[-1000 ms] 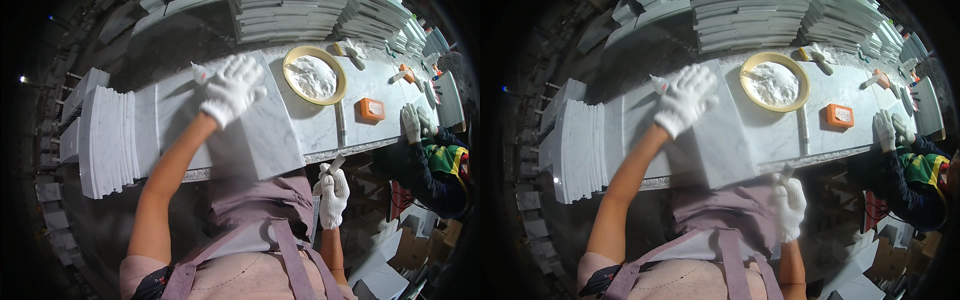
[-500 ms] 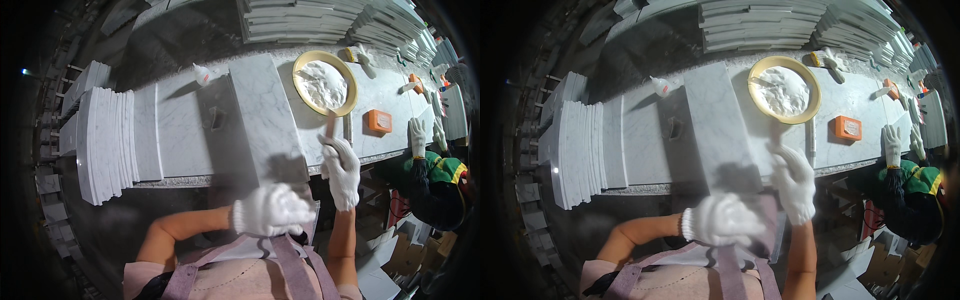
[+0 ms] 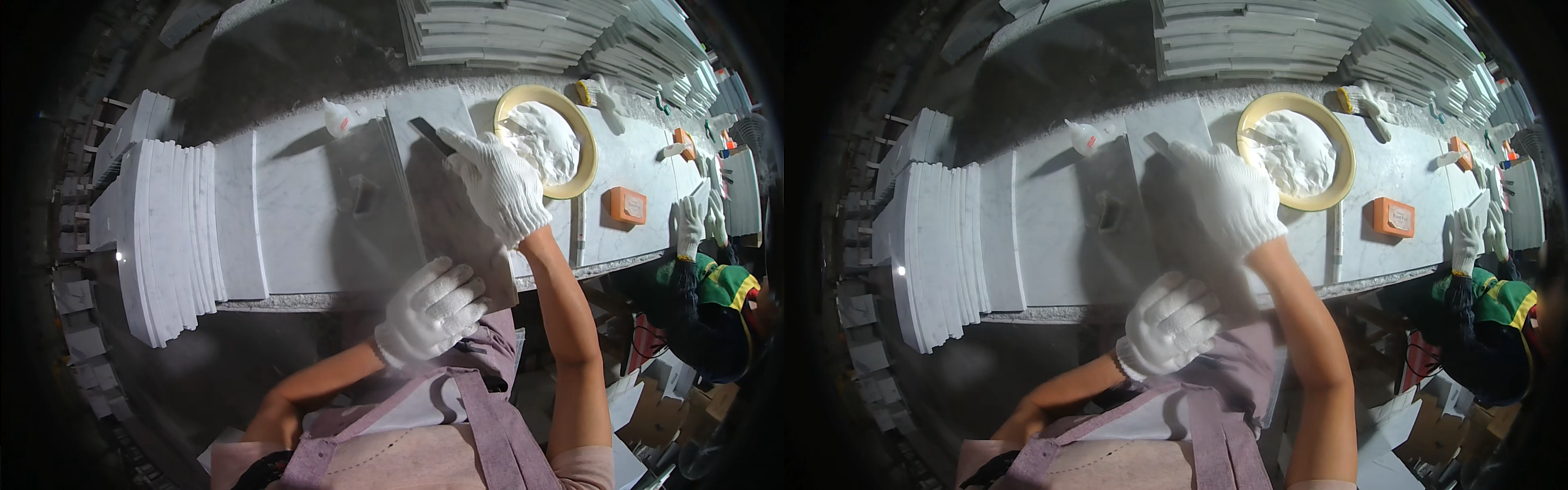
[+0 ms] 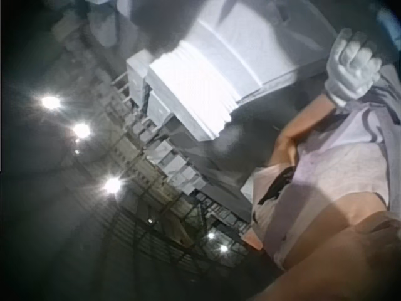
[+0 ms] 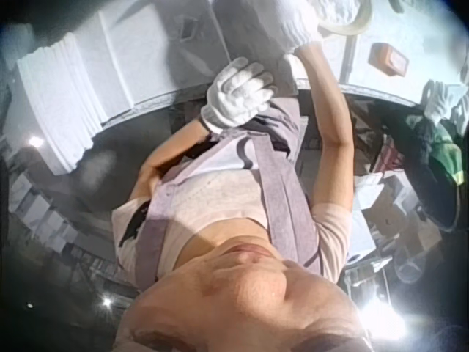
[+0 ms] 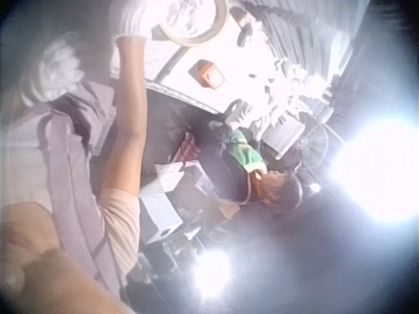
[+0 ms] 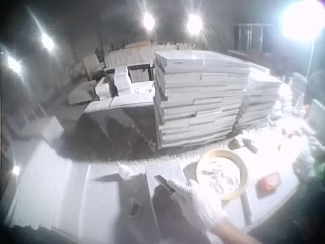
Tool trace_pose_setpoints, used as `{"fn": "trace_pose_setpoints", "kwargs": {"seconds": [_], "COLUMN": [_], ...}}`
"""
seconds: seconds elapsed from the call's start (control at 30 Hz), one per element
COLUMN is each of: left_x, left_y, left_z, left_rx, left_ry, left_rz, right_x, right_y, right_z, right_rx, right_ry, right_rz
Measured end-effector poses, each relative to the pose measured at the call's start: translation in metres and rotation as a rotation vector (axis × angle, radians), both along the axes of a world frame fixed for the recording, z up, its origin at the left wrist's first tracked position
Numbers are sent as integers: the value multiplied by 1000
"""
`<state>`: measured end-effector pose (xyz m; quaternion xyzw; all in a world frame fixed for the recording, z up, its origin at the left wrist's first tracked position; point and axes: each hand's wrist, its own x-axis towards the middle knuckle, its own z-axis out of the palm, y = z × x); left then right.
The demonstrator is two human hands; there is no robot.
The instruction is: The person applies a white paste to the edges of rectangular stone tiles using a small tool, then scrapes and wipes the edges to smooth them. The person handles each tile one at a time, turning it over and working on different edges before placing it aside.
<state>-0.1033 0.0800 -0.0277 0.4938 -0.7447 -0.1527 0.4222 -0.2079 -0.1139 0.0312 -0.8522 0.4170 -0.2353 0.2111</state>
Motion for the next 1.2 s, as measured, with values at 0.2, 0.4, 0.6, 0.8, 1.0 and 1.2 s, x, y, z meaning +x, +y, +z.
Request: {"fn": "trace_pose_setpoints", "kwargs": {"seconds": [0.2, 0.4, 0.6, 0.8, 1.0, 1.2], "left_x": [1, 10, 58, 79, 49, -32], "left_y": [4, -5, -27, -112, -176, -24], "left_z": [-2, 26, 50, 39, 74, 51], "left_rx": [367, 168, -142, -201, 281, 172], "left_ry": [338, 160, -20, -529, -916, -363], "left_rz": [-151, -113, -96, -3, -3, -727], "right_x": [-1, -2, -86, -172, -187, -172], "right_y": [-2, 3, 47, 130, 175, 135], "right_z": [-1, 10, 24, 12, -9, -9], "right_rx": [-33, 72, 483, 895, 768, 745], "right_ry": [90, 77, -60, -758, -991, -1171], "right_rz": [83, 36, 283, -426, -675, -640]}}
